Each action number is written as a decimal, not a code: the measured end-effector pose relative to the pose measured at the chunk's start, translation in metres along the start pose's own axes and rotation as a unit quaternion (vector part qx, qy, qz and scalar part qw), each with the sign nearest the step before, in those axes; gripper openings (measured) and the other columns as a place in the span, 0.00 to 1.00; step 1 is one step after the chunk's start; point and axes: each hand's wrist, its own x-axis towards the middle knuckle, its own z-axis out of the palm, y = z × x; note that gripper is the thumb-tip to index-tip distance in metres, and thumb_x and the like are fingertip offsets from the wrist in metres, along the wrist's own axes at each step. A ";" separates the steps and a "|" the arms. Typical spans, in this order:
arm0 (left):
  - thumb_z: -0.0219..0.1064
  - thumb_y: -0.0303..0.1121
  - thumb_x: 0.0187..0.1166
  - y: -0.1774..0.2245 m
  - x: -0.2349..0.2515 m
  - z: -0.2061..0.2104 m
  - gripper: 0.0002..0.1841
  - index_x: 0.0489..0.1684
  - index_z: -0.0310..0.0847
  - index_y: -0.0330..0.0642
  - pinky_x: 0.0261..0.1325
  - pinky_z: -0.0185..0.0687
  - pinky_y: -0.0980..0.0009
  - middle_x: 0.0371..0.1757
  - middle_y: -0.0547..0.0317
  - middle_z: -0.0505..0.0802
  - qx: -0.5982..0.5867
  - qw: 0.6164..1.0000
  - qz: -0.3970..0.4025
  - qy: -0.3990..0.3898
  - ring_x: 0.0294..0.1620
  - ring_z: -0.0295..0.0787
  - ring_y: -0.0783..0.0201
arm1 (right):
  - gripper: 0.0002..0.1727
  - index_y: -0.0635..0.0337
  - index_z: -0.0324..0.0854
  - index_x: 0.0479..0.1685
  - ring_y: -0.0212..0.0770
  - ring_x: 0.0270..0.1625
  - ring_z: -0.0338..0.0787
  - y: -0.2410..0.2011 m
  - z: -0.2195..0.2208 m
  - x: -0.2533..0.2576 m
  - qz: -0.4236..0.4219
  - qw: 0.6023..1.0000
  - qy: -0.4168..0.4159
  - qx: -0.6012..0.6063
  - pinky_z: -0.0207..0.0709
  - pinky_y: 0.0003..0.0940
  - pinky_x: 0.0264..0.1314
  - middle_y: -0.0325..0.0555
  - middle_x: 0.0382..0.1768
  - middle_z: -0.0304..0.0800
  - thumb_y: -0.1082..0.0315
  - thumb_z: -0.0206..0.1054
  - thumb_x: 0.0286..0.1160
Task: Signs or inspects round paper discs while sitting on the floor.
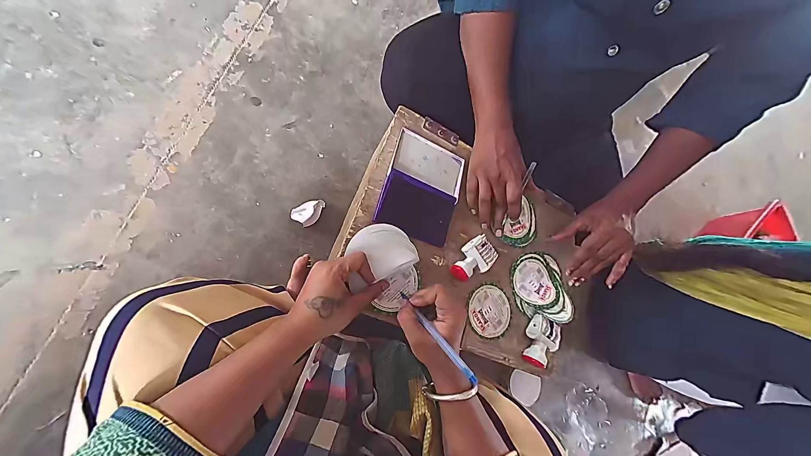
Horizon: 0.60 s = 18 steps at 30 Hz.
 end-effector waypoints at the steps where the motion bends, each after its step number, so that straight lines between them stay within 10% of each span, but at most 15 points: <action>1: 0.77 0.35 0.70 -0.003 -0.001 0.003 0.09 0.28 0.83 0.41 0.43 0.72 0.68 0.26 0.64 0.89 -0.003 1.000 0.013 0.009 0.31 0.83 0.74 | 0.04 0.62 0.79 0.24 0.15 0.28 0.83 0.000 0.002 0.003 0.015 1.000 -0.006 -0.023 0.76 0.10 0.31 0.34 0.24 0.86 0.72 0.69 0.57; 8: 0.64 0.29 0.82 -0.007 -0.007 0.010 0.17 0.68 0.80 0.42 0.59 0.73 0.44 0.47 0.50 0.95 0.027 0.995 0.081 0.045 0.48 0.93 0.55 | 0.05 0.59 0.79 0.22 0.15 0.25 0.80 0.008 0.007 0.008 0.078 0.996 -0.027 -0.037 0.75 0.13 0.29 0.31 0.22 0.84 0.70 0.70 0.57; 13: 0.59 0.20 0.77 -0.005 -0.008 0.011 0.18 0.51 0.95 0.45 0.53 0.74 0.41 0.43 0.50 0.97 0.052 0.992 0.108 0.033 0.46 0.94 0.49 | 0.07 0.58 0.77 0.20 0.15 0.26 0.81 0.009 0.007 0.008 0.075 0.996 -0.022 -0.035 0.74 0.12 0.31 0.31 0.22 0.84 0.71 0.71 0.56; 18: 0.73 0.28 0.72 -0.004 -0.010 0.012 0.20 0.66 0.87 0.40 0.60 0.74 0.35 0.50 0.44 0.96 0.055 0.995 0.079 0.015 0.51 0.94 0.44 | 0.06 0.56 0.78 0.20 0.14 0.25 0.81 0.005 0.004 0.010 0.095 0.994 -0.039 -0.030 0.73 0.13 0.29 0.29 0.21 0.85 0.72 0.71 0.56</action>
